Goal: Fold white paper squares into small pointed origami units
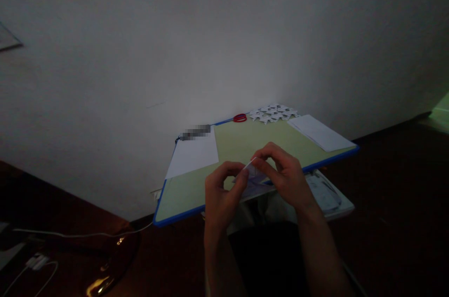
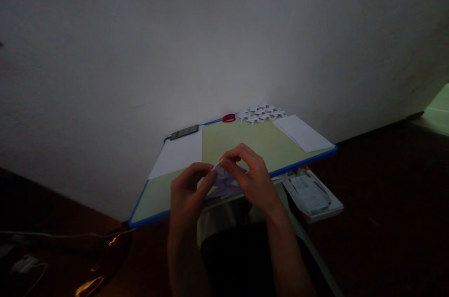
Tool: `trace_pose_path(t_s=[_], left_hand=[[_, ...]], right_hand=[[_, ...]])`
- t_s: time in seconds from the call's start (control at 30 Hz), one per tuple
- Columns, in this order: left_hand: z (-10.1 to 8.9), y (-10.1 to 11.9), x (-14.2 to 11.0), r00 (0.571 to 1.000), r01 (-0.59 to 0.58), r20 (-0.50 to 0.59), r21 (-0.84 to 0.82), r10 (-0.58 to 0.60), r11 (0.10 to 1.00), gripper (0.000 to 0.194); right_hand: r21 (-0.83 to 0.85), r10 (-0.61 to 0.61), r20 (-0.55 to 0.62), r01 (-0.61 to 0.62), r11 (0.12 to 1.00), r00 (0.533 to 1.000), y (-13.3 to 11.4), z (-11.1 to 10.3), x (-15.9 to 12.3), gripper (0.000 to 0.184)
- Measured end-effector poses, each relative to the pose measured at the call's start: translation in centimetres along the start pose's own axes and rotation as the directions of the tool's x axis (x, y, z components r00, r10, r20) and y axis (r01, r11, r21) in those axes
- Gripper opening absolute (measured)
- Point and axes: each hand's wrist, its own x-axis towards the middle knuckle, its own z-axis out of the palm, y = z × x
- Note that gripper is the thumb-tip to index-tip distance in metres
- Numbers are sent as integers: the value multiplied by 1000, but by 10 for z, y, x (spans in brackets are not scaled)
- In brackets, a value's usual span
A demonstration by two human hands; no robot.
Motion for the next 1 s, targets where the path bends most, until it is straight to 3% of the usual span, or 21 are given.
trace_pose_path(t_s=[0.27, 0.33, 0.43, 0.5, 0.67, 0.77, 0.9, 1.0], left_hand=[[-2, 1, -1, 1000, -10, -20, 59, 11, 998, 16], [-4, -1, -1, 1000, -15, 9, 3, 15, 1000, 31], [-9, -7, -1, 989, -28, 135, -177, 52, 984, 64], [-11, -11, 0, 984, -11, 172, -254, 56, 967, 71], [-6, -18, 2, 995, 28, 97, -320, 4, 947, 58], [1, -18, 2, 999, 28, 50, -300, -14, 954, 46], [0, -18, 2, 997, 28, 82, -306, -3, 952, 66], [-5, -19, 2, 993, -43, 98, -215, 66, 976, 55]], right_hand=[[34, 35, -47, -33, 999, 998, 0, 3, 1, 8], [82, 84, -108, -76, 994, 991, 1, 6, 1, 8], [152, 177, -207, -147, 977, 962, 2, 10, 2, 13], [186, 231, -243, -188, 964, 942, 2, 11, 3, 17], [271, 313, -261, -242, 932, 913, 3, 12, 5, 21], [329, 330, -215, -250, 911, 919, 2, 13, 4, 26], [275, 307, -126, -264, 924, 943, 1, 12, 3, 22], [251, 316, -57, -292, 923, 947, 2, 11, 2, 20]])
